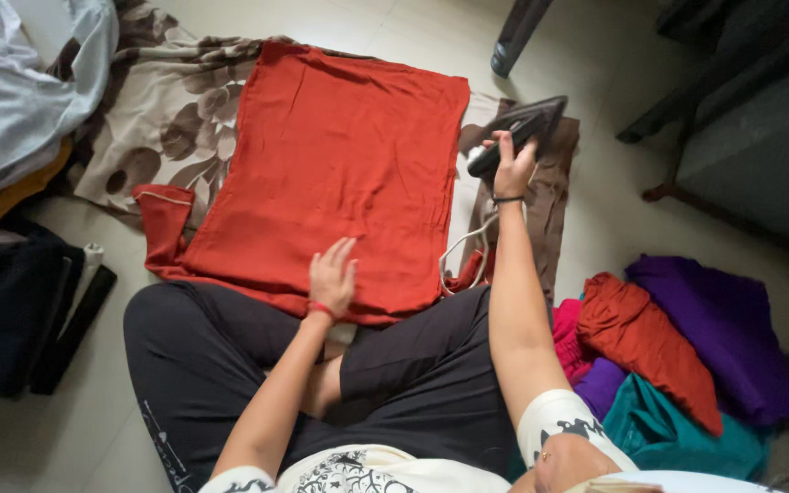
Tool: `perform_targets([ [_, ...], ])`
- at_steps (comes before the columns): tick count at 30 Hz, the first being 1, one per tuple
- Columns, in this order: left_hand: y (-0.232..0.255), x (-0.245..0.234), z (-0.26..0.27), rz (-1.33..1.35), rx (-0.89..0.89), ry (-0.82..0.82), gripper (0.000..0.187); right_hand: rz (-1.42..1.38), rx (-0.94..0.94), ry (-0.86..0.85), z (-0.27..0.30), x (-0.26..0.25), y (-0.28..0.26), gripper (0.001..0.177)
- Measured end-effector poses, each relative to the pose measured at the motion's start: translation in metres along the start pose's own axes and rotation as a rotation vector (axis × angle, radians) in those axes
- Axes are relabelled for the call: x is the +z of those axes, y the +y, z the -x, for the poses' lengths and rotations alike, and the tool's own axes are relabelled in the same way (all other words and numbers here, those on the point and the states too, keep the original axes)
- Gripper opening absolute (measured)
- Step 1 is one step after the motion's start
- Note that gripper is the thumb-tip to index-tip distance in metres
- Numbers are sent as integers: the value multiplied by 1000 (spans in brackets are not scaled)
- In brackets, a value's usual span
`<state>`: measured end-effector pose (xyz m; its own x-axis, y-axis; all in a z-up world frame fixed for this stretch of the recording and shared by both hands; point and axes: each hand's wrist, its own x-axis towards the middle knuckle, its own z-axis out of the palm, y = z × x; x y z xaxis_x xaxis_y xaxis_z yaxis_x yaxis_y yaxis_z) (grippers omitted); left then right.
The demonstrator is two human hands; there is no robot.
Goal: The person irons a red long-sleeved shirt laid out on a patterned cloth on the floor. They smooth the fabric with their hands and use a handheld electric iron to press the sleeves and the main body of the shirt.
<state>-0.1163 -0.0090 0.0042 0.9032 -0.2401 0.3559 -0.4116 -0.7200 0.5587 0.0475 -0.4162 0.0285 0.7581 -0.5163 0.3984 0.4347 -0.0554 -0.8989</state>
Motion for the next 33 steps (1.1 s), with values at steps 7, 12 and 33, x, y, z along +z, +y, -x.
perform_targets([
  [7,-3,-27,4,121,-119,249,36,-257,438,-122,60,45,-34,28],
  [12,22,-20,10,165,-25,246,27,-197,780,-130,125,84,-4,28],
  [33,80,-16,18,331,205,-47,26,123,710,146,111,100,72,34],
])
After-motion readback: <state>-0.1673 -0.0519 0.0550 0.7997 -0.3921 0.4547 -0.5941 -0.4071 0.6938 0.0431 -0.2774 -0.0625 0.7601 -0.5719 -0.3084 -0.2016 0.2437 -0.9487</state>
